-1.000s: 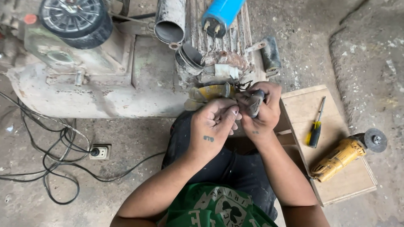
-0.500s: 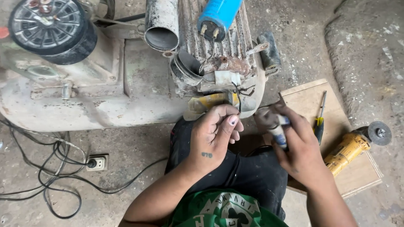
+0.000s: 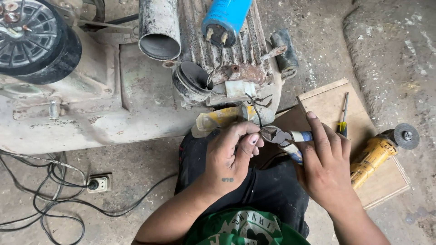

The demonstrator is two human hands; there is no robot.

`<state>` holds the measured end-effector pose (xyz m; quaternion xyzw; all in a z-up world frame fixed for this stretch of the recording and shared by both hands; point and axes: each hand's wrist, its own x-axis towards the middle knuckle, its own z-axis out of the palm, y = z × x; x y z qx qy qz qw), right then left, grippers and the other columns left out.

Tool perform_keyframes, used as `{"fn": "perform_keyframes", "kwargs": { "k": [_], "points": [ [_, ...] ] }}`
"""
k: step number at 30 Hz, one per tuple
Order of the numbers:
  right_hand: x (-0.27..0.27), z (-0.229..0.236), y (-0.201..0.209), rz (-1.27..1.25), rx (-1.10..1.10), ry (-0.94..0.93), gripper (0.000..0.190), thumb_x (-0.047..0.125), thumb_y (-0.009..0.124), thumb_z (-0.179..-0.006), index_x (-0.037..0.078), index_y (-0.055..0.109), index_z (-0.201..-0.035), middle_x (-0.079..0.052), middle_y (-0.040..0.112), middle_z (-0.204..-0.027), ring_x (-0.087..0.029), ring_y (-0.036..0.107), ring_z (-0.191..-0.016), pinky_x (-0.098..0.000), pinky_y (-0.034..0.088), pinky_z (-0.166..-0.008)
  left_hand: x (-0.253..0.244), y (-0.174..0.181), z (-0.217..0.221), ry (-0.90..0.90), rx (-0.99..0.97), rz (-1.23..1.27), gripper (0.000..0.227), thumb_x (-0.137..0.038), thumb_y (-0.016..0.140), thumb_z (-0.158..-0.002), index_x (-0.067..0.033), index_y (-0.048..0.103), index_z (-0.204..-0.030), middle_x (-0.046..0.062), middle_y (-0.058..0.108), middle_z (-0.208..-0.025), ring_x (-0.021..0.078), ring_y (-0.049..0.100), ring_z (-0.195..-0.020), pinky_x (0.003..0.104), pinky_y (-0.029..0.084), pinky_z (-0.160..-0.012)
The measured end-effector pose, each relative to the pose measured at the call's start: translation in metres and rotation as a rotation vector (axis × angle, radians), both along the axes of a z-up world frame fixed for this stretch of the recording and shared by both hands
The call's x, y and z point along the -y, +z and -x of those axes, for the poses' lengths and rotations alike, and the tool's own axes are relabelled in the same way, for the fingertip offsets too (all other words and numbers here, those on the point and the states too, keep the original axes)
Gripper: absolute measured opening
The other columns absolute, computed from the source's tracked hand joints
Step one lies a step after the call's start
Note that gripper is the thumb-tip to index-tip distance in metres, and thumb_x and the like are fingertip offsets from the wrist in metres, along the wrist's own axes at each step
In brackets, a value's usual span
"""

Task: The person uses pliers to strip the insulation from wires connected to a motor and a blue capacitor. They then twist the exposed wire ends together by hand to create a connection.

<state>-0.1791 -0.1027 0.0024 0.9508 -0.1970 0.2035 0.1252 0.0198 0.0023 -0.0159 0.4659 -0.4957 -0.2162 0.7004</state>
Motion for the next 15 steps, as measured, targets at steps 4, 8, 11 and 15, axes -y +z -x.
{"fn": "perform_keyframes", "kwargs": {
  "k": [4,8,11,15],
  "points": [
    [-0.001,0.003,-0.002,0.076,-0.011,-0.074,0.01,0.0,0.06,-0.09,-0.004,0.056,-0.098,-0.026,0.057,-0.144,-0.044,0.061,-0.104,-0.0503,0.041,-0.081,0.0,0.002,-0.002,-0.027,0.042,0.026,0.021,-0.018,0.044,-0.111,-0.0017,0.057,-0.113,0.009,0.064,-0.091,0.0153,0.063,-0.069,0.026,0.058,-0.063],
    [0.01,0.006,-0.019,0.059,0.086,0.002,0.024,0.012,0.063,-0.099,-0.006,0.05,-0.09,-0.03,0.061,-0.113,-0.04,0.051,-0.077,-0.0489,0.039,-0.07,0.001,-0.002,-0.001,-0.024,0.056,0.027,0.019,-0.017,0.045,-0.111,-0.0018,0.057,-0.114,0.009,0.066,-0.092,0.0156,0.065,-0.068,0.026,0.058,-0.064],
    [0.016,0.013,-0.047,-0.108,0.145,0.055,0.05,0.034,0.082,-0.09,-0.003,0.048,-0.085,-0.021,0.058,-0.094,-0.028,0.058,-0.071,-0.0426,0.051,-0.052,-0.001,-0.002,0.0,-0.026,0.046,-0.01,0.022,-0.021,0.044,-0.111,-0.0035,0.057,-0.111,0.008,0.066,-0.092,0.0153,0.066,-0.067,0.026,0.058,-0.064],
    [0.03,0.024,-0.069,-0.475,0.438,-0.029,0.031,0.026,0.079,-0.09,-0.002,0.064,-0.088,-0.015,0.057,-0.082,-0.034,0.058,-0.067,-0.0408,0.048,-0.058,0.004,-0.006,0.006,0.072,-0.04,0.054,0.018,-0.012,0.052,-0.106,0.003,0.062,-0.108,0.013,0.069,-0.083,0.0169,0.067,-0.062,0.027,0.06,-0.057]
  ]
}}
